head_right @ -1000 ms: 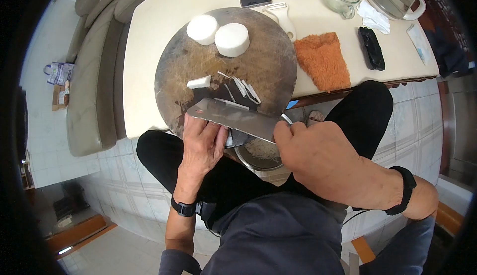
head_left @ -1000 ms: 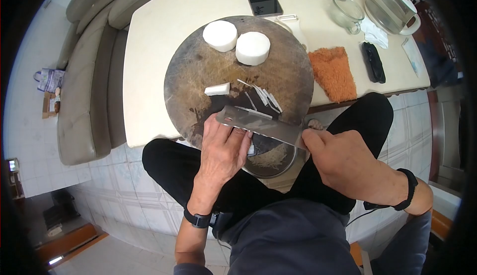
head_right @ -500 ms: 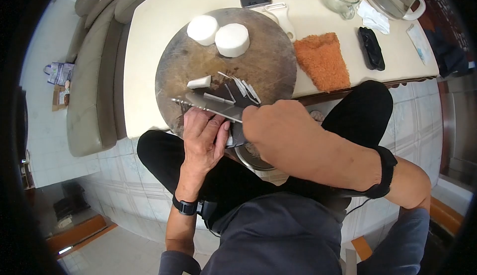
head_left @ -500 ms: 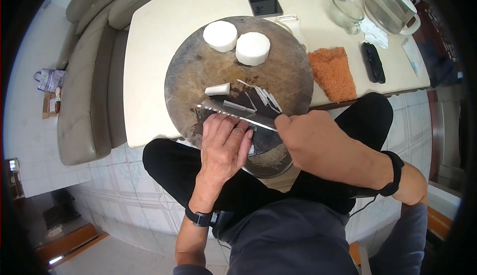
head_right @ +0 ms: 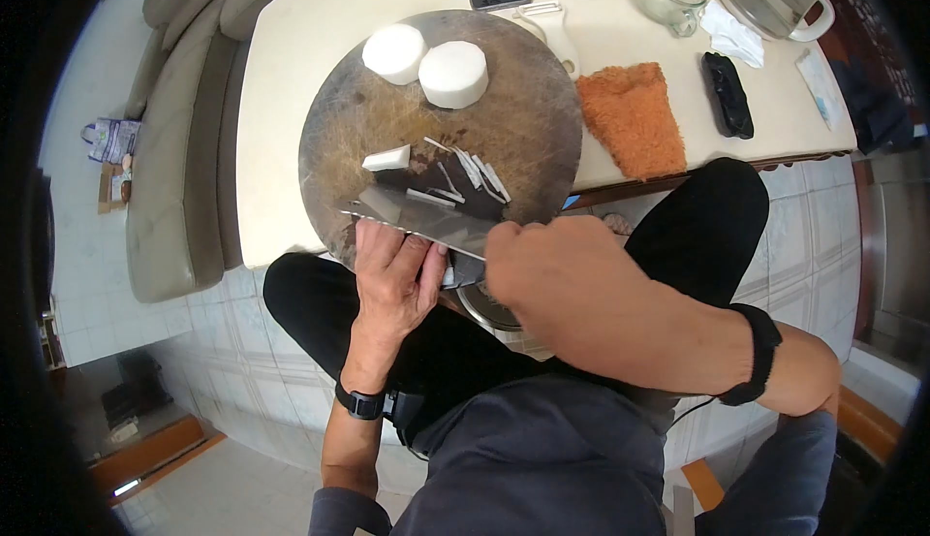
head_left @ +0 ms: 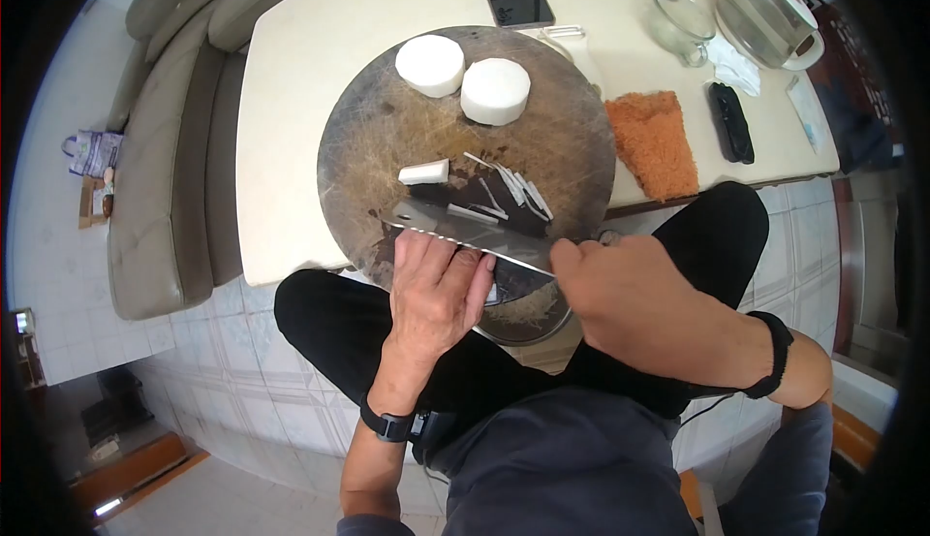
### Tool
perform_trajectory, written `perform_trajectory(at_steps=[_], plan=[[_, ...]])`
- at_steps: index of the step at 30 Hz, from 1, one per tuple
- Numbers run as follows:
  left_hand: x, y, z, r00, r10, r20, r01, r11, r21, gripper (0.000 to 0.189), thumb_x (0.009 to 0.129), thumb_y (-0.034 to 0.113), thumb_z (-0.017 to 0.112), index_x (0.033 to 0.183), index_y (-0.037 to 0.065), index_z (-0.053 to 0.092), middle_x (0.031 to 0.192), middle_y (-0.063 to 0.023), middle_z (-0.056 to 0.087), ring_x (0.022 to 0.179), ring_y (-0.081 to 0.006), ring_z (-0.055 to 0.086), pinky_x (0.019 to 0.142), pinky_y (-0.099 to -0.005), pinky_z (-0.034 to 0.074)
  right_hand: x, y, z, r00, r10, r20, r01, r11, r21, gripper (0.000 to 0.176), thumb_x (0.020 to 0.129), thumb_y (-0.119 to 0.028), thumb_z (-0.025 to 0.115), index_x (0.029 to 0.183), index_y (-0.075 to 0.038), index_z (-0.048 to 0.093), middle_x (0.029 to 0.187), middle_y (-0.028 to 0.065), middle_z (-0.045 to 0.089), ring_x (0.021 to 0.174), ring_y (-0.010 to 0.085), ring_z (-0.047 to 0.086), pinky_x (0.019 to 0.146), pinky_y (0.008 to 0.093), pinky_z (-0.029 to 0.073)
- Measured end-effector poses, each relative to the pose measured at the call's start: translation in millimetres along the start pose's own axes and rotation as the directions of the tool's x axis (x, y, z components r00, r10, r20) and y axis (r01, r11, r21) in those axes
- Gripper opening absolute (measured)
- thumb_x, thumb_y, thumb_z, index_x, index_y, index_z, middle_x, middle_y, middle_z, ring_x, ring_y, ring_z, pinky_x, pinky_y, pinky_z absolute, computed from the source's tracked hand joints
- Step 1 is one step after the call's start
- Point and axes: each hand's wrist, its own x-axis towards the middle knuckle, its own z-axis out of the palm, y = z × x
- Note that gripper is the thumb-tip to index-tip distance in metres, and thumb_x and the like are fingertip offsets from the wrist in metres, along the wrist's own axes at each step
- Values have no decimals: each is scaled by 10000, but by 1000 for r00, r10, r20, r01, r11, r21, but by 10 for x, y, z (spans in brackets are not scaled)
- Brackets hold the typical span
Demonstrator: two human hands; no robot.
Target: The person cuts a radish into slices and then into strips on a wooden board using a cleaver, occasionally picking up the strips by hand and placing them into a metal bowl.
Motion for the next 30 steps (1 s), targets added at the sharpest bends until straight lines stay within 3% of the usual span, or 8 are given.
perform_trajectory(at_steps=[2, 5, 15, 17, 21, 24, 26, 30], plan=[[-7, 3, -14, 1000, -6, 14, 6, 1000, 14, 201, 697, 28, 747, 879, -22, 680, 923, -126, 610, 904, -313, 582, 824, -427, 445, 70, -26, 12, 1000, -25, 4, 25, 1000, -4, 147, 731, 6, 599, 831, 10, 491, 645, 159, 574, 596, 341, 608, 532, 396, 474], [10, -12, 15, 999, 22, -26, -21, 1000, 17, 220, 700, 32, 745, 906, -17, 683, 931, -123, 612, 925, -309, 585, 835, -424, 450, 147, 8, 58, 998, 21, -51, -19, 999, 28, 146, 686, -13, 639, 789, 31, 545, 647, 196, 621, 598, 338, 659, 558, 397, 522], [-8, 3, 1, 1000, 2, -16, -1, 1000, 25, 217, 699, 38, 748, 899, -10, 679, 915, -120, 608, 883, -304, 580, 835, -429, 448, -50, 14, -30, 999, 32, 25, -34, 998, 59, 138, 688, -13, 630, 787, 25, 542, 622, 182, 609, 584, 336, 642, 533, 401, 495], [-15, 4, 6, 1000, -17, -16, 17, 1000, 24, 204, 694, 38, 752, 878, -8, 677, 901, -115, 605, 860, -302, 574, 831, -433, 446, -55, 19, 1, 998, 42, 56, -43, 999, 24, 113, 762, 18, 588, 827, 12, 496, 668, 155, 585, 624, 350, 620, 543, 413, 474], [-2, 1, 19, 1000, -3, -28, 4, 1000, 25, 195, 696, 29, 745, 877, -7, 681, 898, -112, 605, 871, -300, 578, 834, -431, 448, 28, -2, 7, 1000, -16, -11, 17, 999, 28, 120, 752, 8, 597, 818, 9, 497, 639, 154, 585, 601, 349, 620, 537, 415, 476], [10, -5, 20, 998, 32, -51, -31, 999, 26, 209, 699, 21, 736, 899, -4, 683, 917, -111, 614, 906, -298, 586, 841, -428, 450, 82, 20, 24, 1000, 18, -3, -18, 999, 42, 118, 756, -3, 601, 816, 10, 499, 605, 158, 580, 570, 355, 613, 529, 419, 476], [11, 6, 17, 998, 23, -59, -22, 1000, 20, 228, 700, 17, 731, 922, -1, 684, 932, -110, 622, 942, -295, 592, 848, -425, 452, 90, 9, 25, 998, 68, 6, -68, 996, 52, 120, 709, -28, 630, 777, 43, 560, 661, 220, 629, 630, 355, 670, 576, 403, 530], [13, -6, 27, 998, 28, -61, -26, 999, 24, 240, 700, 17, 731, 934, -1, 683, 938, -109, 625, 958, -294, 594, 850, -425, 452, 34, 40, -12, 996, 90, 0, -90, 995, 47, 111, 706, -18, 622, 775, 41, 558, 649, 212, 624, 611, 357, 660, 572, 411, 525]])
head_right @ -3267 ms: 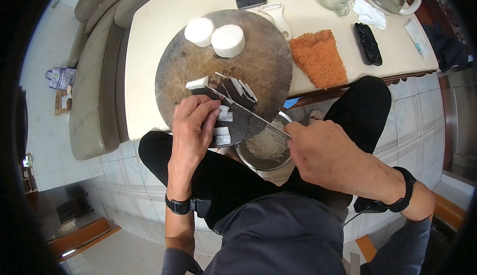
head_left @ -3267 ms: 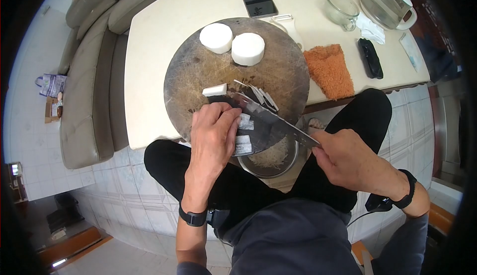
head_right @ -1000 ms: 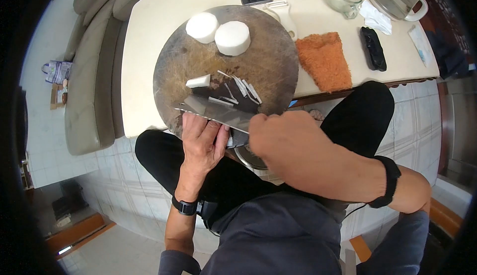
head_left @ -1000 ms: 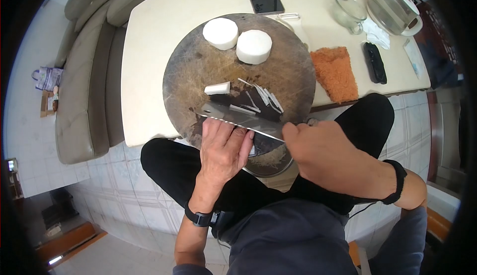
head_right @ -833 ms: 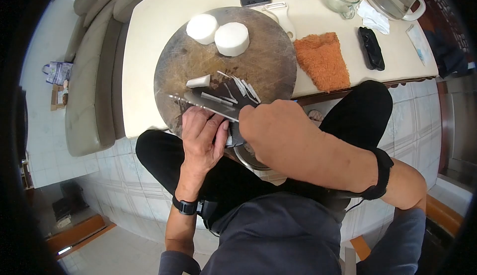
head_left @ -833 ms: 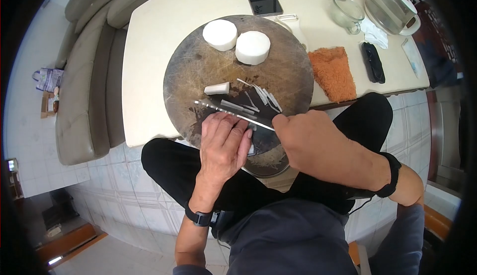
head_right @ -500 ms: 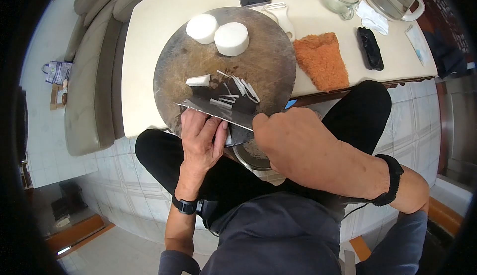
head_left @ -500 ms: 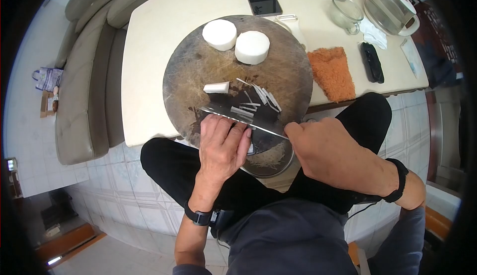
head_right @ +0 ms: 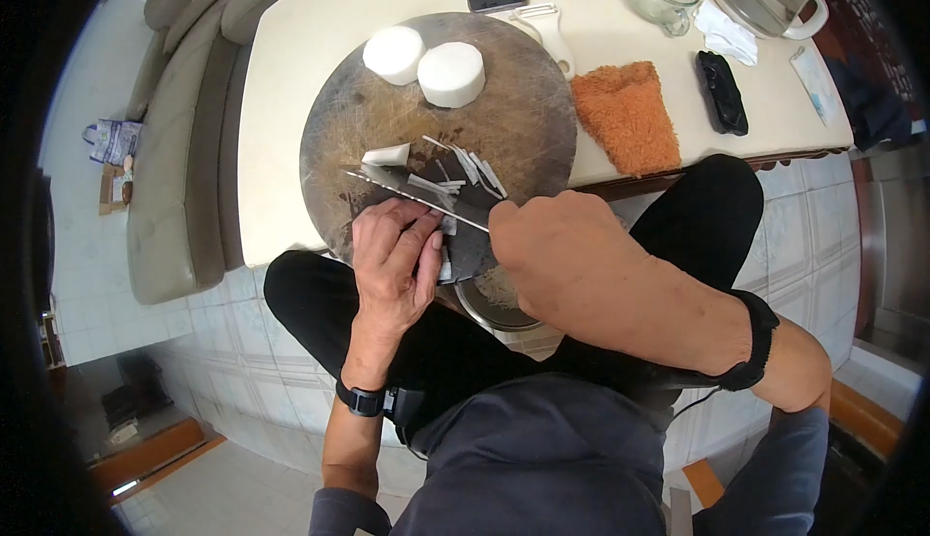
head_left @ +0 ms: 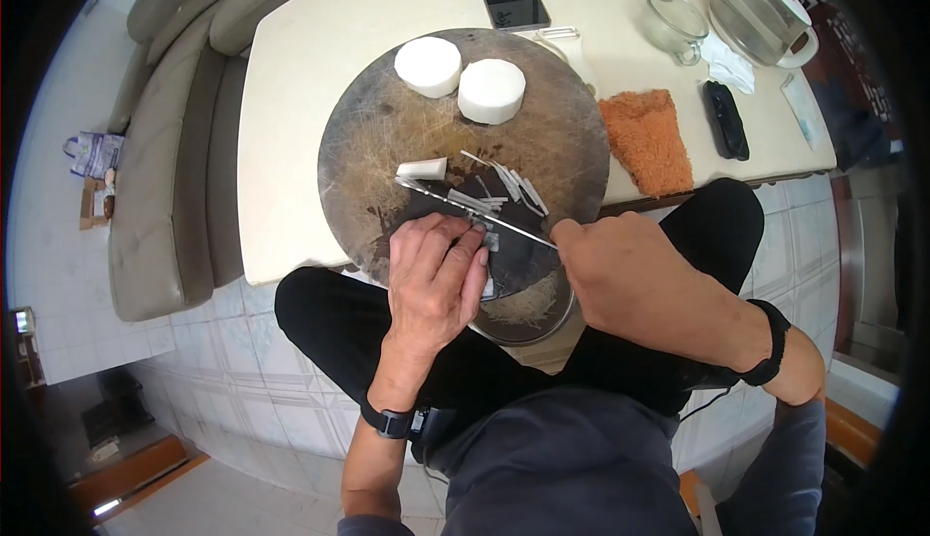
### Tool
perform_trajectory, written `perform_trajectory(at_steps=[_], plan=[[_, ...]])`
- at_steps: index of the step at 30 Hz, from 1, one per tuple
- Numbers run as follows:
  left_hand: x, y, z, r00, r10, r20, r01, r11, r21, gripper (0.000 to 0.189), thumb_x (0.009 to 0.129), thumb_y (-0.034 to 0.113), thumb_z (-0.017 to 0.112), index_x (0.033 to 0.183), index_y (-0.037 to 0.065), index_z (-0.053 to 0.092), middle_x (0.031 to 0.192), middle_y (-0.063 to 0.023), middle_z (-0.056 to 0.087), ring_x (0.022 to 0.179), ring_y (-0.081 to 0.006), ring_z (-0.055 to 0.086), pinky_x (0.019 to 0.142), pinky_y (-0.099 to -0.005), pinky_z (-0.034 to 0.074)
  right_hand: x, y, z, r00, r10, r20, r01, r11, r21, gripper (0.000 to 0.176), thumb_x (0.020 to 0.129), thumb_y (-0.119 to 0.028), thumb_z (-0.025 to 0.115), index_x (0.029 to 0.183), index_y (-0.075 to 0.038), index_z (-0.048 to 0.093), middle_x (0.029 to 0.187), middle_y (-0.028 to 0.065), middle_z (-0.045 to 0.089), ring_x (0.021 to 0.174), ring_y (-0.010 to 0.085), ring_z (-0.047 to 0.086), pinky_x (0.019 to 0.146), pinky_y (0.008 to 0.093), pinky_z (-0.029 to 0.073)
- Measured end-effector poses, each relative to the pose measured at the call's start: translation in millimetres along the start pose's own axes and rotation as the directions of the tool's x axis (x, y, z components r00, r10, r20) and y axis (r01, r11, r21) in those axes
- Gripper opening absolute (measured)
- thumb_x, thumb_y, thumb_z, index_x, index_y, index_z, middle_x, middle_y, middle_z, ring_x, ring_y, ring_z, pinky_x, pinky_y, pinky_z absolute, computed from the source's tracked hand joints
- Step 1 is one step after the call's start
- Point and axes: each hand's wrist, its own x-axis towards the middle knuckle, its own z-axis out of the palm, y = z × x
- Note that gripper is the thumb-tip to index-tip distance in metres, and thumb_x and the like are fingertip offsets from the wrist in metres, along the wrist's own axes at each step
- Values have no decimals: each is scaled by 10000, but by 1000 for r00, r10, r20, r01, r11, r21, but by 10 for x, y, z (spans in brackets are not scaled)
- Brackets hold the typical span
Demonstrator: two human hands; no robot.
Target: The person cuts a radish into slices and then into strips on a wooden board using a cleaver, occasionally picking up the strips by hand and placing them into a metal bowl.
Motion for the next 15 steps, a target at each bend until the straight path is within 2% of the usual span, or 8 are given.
perform_trajectory(at_steps=[8, 12, 15], plan=[[-29, -2, -10, 1000, -14, 8, 14, 1000, 7, 234, 677, 18, 741, 904, -5, 688, 892, -110, 617, 887, -297, 591, 826, -426, 458, -55, -13, -65, 996, -53, 75, 52, 998, 20, 144, 688, -7, 638, 787, 21, 536, 631, 189, 611, 599, 337, 644, 550, 399, 497], [-13, 10, -15, 1000, -10, -3, 10, 1000, 6, 224, 676, 16, 745, 891, -8, 688, 868, -109, 609, 873, -299, 588, 825, -425, 458, -22, 11, -65, 996, -74, 54, 73, 997, 19, 146, 687, -8, 644, 786, 23, 541, 643, 194, 620, 608, 343, 653, 554, 404, 505], [-28, 13, -12, 1000, -23, 11, 23, 1000, -3, 227, 680, 14, 746, 898, -10, 688, 867, -108, 610, 867, -302, 589, 824, -427, 457, 64, 0, -6, 994, -106, 19, 105, 994, 40, 115, 746, 3, 600, 802, 6, 500, 600, 172, 569, 575, 366, 605, 532, 441, 466]])
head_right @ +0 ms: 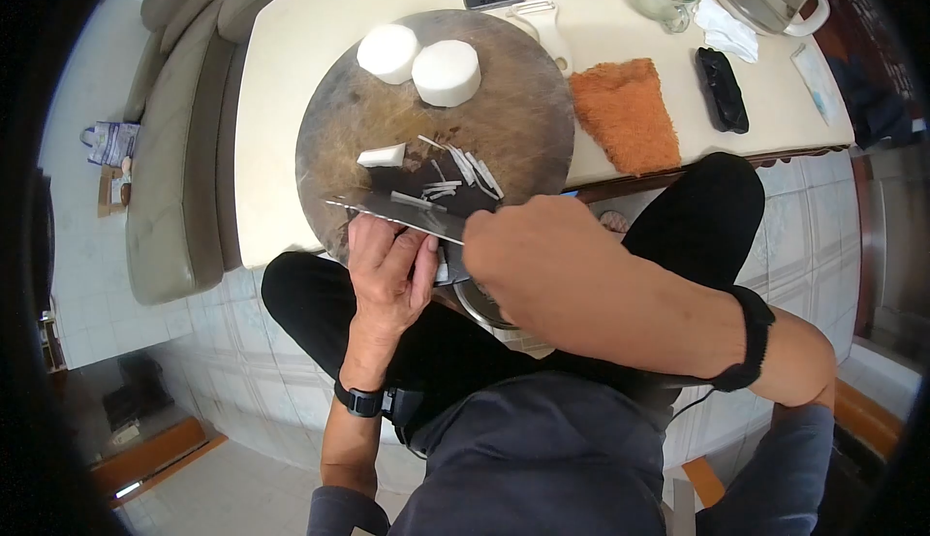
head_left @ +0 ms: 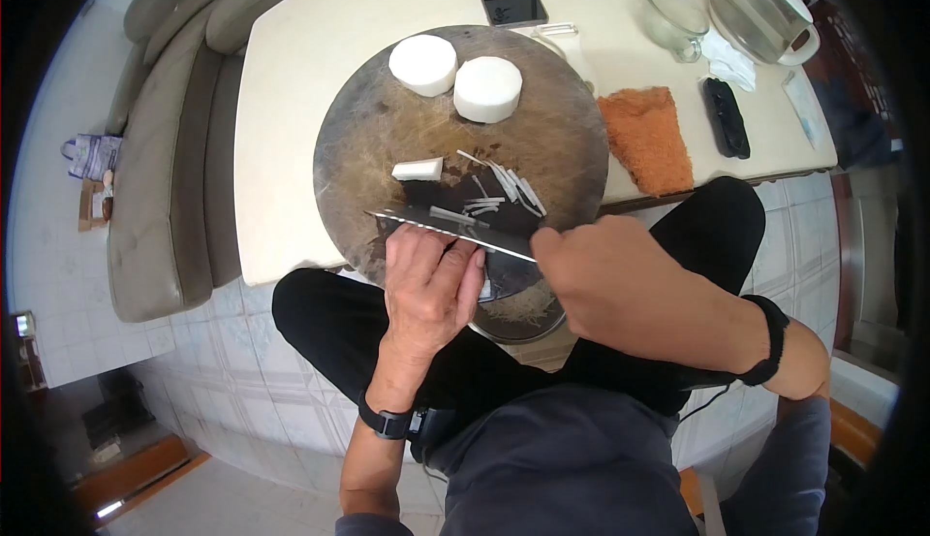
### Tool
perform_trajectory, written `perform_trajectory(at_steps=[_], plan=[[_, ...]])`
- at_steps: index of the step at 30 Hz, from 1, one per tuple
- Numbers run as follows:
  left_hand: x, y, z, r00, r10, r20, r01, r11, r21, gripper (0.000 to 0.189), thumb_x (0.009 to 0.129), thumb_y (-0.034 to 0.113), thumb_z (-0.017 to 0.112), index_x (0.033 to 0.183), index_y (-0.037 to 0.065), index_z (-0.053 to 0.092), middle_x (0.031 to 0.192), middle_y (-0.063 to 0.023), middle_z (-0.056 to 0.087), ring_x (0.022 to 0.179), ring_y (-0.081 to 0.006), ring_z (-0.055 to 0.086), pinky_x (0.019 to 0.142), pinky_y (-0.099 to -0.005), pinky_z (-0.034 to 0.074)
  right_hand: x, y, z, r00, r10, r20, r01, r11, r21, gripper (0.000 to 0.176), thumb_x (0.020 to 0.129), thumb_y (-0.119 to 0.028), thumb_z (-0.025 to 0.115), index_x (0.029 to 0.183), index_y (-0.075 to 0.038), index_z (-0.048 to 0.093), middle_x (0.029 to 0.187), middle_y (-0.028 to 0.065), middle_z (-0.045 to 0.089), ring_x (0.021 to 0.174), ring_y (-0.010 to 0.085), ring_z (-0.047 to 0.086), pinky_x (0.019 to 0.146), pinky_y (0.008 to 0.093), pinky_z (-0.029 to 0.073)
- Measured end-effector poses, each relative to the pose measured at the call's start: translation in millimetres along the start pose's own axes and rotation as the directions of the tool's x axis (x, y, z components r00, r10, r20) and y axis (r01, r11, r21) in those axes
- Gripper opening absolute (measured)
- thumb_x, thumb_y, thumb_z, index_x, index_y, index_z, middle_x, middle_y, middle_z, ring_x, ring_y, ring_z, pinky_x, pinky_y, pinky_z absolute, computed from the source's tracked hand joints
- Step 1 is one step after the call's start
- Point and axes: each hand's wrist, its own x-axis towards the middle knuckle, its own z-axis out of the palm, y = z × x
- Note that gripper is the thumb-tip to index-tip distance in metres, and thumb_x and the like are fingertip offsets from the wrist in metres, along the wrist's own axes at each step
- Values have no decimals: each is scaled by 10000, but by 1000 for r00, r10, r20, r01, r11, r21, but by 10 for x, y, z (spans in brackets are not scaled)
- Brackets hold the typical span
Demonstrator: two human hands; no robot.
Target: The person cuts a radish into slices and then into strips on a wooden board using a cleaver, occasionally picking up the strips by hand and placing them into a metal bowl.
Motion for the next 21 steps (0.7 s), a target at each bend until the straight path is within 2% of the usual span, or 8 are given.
perform_trajectory(at_steps=[3, 9, 11, 15, 18, 21], plan=[[-12, 5, -7, 1000, -17, 0, 17, 1000, 4, 227, 687, 17, 752, 903, -12, 688, 879, -106, 614, 878, -303, 593, 815, -425, 455, 99, -10, 17, 1000, -24, -11, 23, 1000, -20, 121, 724, 1, 604, 792, 9, 505, 607, 183, 581, 588, 369, 614, 540, 448, 475], [16, 0, -8, 996, 57, -73, -56, 998, 23, 229, 684, 36, 771, 892, -11, 688, 899, -101, 621, 901, -295, 596, 793, -414, 449, 12, 87, 37, 991, -18, -129, 8, 997, -77, 94, 764, -25, 604, 793, 5, 520, 596, 177, 585, 588, 371, 615, 548, 453, 474], [3, 20, -26, 994, 99, -46, -99, 995, 1, 239, 669, 41, 783, 882, -9, 688, 901, -102, 624, 882, -290, 593, 792, -412, 449, -67, 46, -38, 998, 55, -34, -57, 996, -66, 116, 685, -25, 632, 774, 19, 572, 661, 196, 619, 615, 352, 647, 571, 404, 511], [-65, 40, -29, 997, 74, -6, -74, 997, 4, 239, 653, 25, 789, 869, -6, 690, 886, -99, 624, 834, -278, 585, 752, -399, 431, -195, -9, -46, 1000, -4, 10, 4, 999, -34, 133, 683, -21, 634, 780, 3, 547, 650, 177, 612, 610, 339, 645, 557, 396, 501], [-70, 32, -28, 997, 73, 5, -74, 997, 22, 231, 659, 23, 789, 868, -6, 693, 879, -94, 622, 829, -271, 586, 738, -396, 423, -218, -3, -27, 999, -34, -17, 33, 999, -43, 145, 682, -16, 639, 778, -3, 531, 624, 158, 599, 593, 328, 639, 540, 396, 489], [-79, 44, -20, 998, 62, 2, -62, 998, 24, 232, 661, 36, 795, 867, -5, 696, 871, -92, 621, 828, -264, 586, 753, -394, 427, -205, 4, -55, 999, -34, 34, 37, 995, -94, 145, 683, -13, 641, 774, 1, 529, 620, 160, 597, 585, 327, 637, 529, 392, 485]])
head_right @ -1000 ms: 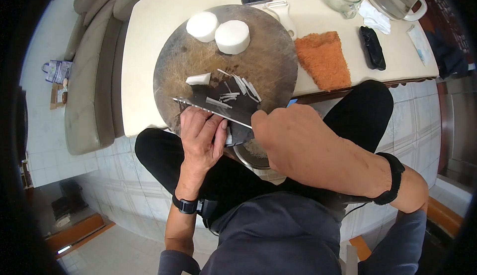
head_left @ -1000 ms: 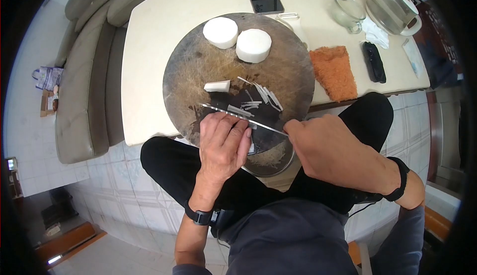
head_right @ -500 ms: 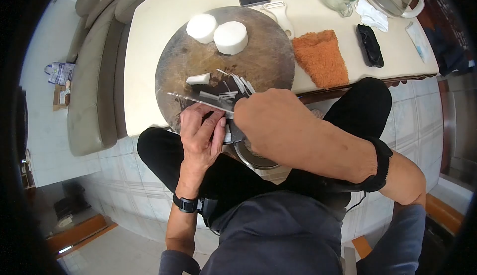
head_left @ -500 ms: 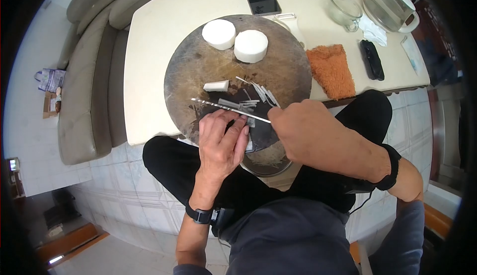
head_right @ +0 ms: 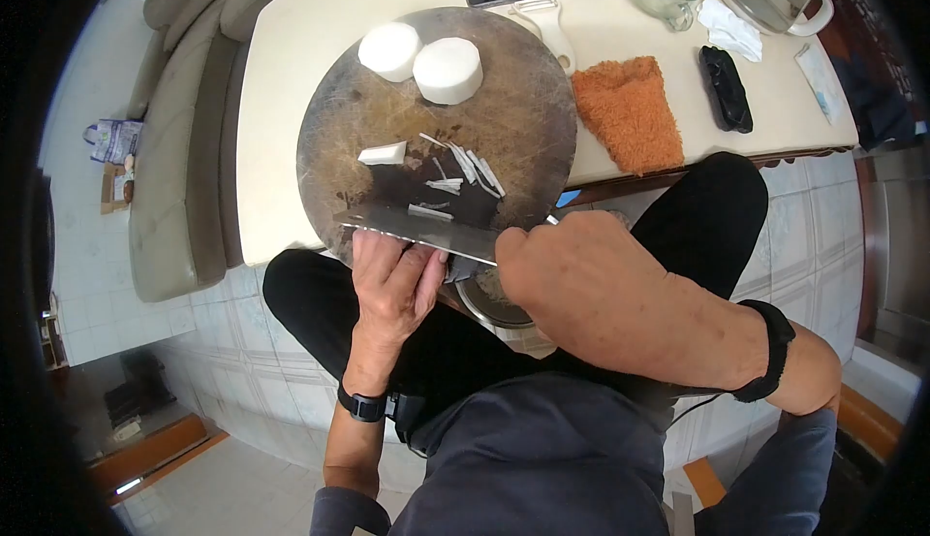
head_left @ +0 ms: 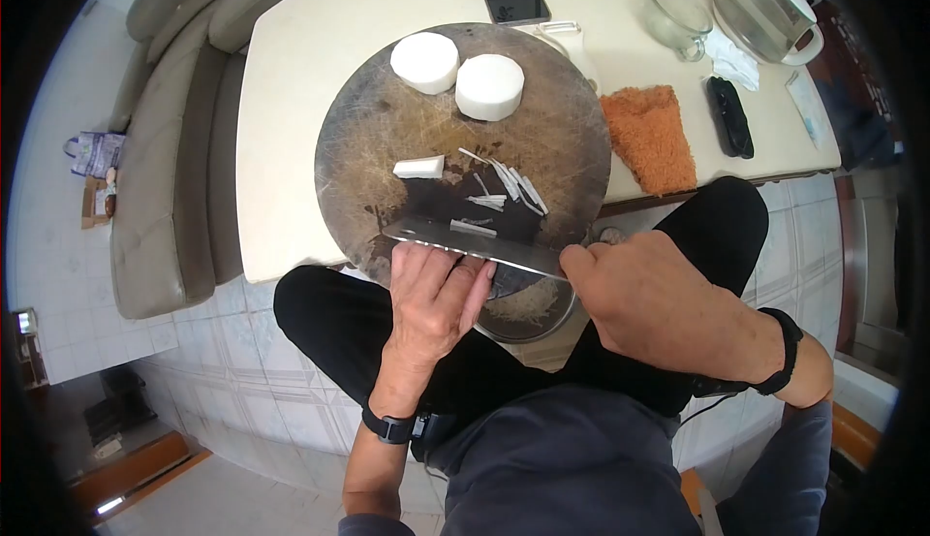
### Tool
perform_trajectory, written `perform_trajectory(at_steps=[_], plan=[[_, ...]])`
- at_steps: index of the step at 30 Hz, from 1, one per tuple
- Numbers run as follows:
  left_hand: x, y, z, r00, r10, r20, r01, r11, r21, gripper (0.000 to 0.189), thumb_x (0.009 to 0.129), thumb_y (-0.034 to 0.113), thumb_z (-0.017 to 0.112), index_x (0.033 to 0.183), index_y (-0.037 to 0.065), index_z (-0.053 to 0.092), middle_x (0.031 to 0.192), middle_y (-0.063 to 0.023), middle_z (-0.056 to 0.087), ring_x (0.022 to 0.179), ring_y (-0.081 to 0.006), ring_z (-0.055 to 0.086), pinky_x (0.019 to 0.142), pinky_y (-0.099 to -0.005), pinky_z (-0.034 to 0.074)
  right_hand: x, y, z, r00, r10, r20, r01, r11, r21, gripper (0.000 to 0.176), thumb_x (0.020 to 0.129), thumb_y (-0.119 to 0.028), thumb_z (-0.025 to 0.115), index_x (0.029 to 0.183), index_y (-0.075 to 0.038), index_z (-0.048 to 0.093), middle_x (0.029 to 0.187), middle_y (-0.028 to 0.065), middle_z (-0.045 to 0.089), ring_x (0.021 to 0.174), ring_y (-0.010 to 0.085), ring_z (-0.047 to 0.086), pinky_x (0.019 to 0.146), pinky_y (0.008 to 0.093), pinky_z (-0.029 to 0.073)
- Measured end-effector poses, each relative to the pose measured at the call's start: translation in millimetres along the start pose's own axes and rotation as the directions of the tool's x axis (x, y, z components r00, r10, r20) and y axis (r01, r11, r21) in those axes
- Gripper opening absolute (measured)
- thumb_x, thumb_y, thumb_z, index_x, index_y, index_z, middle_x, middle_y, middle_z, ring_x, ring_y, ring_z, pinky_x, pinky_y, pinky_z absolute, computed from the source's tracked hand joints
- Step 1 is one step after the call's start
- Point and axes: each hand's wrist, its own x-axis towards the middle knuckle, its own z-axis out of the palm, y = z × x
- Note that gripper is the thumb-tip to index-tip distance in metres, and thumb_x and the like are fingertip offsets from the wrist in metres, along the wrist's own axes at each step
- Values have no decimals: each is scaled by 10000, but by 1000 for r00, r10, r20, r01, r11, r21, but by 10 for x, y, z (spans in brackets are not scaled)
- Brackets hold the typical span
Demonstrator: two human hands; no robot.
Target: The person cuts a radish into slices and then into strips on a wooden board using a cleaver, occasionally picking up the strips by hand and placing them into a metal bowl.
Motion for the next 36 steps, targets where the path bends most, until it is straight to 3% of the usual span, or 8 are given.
perform_trajectory(at_steps=[6, 8, 12, 14, 23, 30, 32, 36], plan=[[-6, 8, -16, 1000, 8, 13, -8, 1000, 8, 255, 649, 55, 811, 871, 1, 699, 852, -91, 624, 848, -261, 592, 790, -395, 439, 130, -21, 21, 998, -51, -36, 53, 998, 40, 142, 673, -13, 655, 757, 13, 544, 611, 171, 593, 580, 334, 643, 518, 384, 494], [-1, 22, -1, 1000, 20, 2, -20, 999, 28, 262, 646, 57, 814, 874, 1, 699, 850, -91, 624, 852, -263, 593, 803, -401, 442, 173, -22, 36, 1000, -30, -9, 31, 997, 78, 141, 703, 37, 587, 795, 14, 483, 642, 161, 572, 590, 357, 600, 543, 425, 472], [-24, 43, 11, 999, 20, -28, -19, 999, 37, 278, 641, 63, 820, 883, -1, 699, 861, -93, 632, 866, -268, 598, 842, -418, 450, 125, -5, 96, 999, 31, -36, -28, 995, 98, 140, 713, 27, 595, 798, 11, 485, 635, 159, 567, 580, 353, 598, 544, 413, 474], [-29, 39, 17, 999, 23, -33, -22, 999, 41, 269, 643, 56, 818, 877, -2, 698, 870, -96, 637, 873, -268, 600, 831, -411, 447, 92, -8, 69, 999, 26, -45, -23, 997, 70, 131, 686, -17, 652, 770, 10, 554, 622, 180, 616, 593, 331, 656, 543, 384, 515], [-52, 43, -14, 1000, -18, 2, 18, 999, 37, 221, 646, 29, 807, 833, -3, 693, 865, -92, 632, 856, -266, 594, 758, -391, 422, 68, -81, 46, 999, -29, -33, 28, 999, -30, 141, 680, -26, 655, 765, 16, 551, 623, 165, 615, 584, 296, 663, 530, 363, 512], [-26, 63, -5, 1000, -18, -16, 19, 999, 41, 236, 649, 46, 814, 845, -1, 692, 889, -95, 630, 855, -269, 591, 803, -404, 438, 153, -64, 121, 1000, 17, -19, -17, 999, 39, 140, 709, 14, 603, 803, 11, 499, 648, 158, 577, 588, 324, 615, 549, 401, 487], [-6, 71, -4, 1000, -12, -22, 13, 999, 46, 240, 646, 50, 816, 844, -1, 691, 888, -94, 628, 858, -266, 590, 806, -408, 440, 125, -45, 135, 996, 41, -85, -38, 999, 37, 141, 678, -14, 649, 771, 21, 549, 602, 174, 602, 584, 318, 653, 538, 386, 512], [-44, 56, 6, 999, -5, -34, 7, 999, 45, 234, 644, 45, 814, 838, 2, 690, 880, -91, 623, 869, -265, 586, 804, -407, 436, 52, -41, 67, 999, 35, -25, -33, 997, 69, 151, 681, -17, 657, 777, 15, 545, 621, 179, 613, 592, 321, 654, 544, 392, 514]])
